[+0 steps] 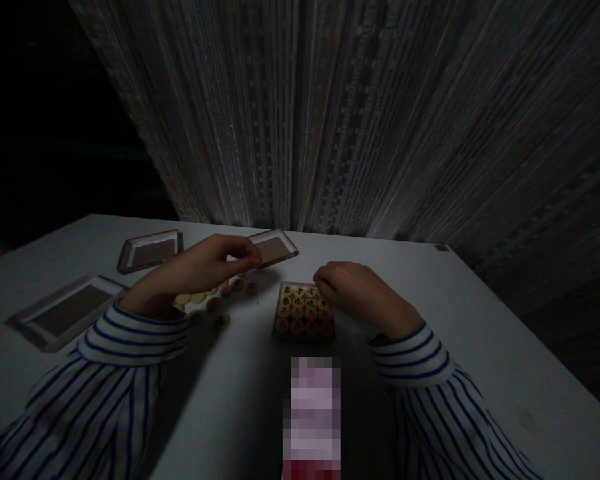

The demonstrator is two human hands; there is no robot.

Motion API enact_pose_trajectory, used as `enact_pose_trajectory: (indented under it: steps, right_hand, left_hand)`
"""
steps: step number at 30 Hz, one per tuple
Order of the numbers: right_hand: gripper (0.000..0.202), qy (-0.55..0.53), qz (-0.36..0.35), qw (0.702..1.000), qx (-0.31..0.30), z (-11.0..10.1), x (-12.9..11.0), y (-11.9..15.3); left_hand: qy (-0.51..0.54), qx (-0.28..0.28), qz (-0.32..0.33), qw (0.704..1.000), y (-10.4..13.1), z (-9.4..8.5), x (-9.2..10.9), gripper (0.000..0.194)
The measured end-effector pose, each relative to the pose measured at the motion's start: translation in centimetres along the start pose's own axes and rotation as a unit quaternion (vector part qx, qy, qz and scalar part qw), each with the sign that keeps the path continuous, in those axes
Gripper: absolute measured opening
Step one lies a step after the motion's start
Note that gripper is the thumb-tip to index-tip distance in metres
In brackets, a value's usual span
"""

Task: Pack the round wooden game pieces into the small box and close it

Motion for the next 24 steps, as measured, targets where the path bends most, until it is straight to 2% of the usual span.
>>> enact_pose_trajectory:
  steps: [3,6,14,18,24]
  right_hand:
    - [0.027,-0.019,-0.021,1.0,0.001,0.4,-0.5,-0.3]
    - [0.026,-0.028,-0.042,0.998,-0.025,1.3,-1.0,-0.7]
    - [0.025,-0.012,-0.057,0.991,-0.122,3.2,-2.1,-1.5]
    - [0.019,0.014,-0.069,0.99,-0.124,3.7,-2.2,-1.5]
    - [0.016,0.018,-0.073,0.991,-0.111,4.3,-2.2,-1.6]
  left_hand:
    - [-0.006,-0.001,-0.001,1.0,0.0,0.2,0.0,0.027]
    - [-0.011,-0.016,0.0,1.0,-0.4,1.1,-0.2,0.025]
    - [-0.102,-0.072,0.042,0.991,-1.6,5.8,-0.7,0.025]
    - [-0.119,-0.08,0.035,0.989,-1.7,6.9,-0.9,0.023]
    - [-0.139,-0.103,0.02,0.985,-1.6,7.6,-0.7,0.019]
Point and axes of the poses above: each hand's wrist, its own y-axis away from the middle knuckle, its own z-axis out of the palm, x = y × z, the point moved 5 cm from there along -y, towards the middle knuckle, and after that the axes turned 12 degrees about -z, right-handed, at the moved point
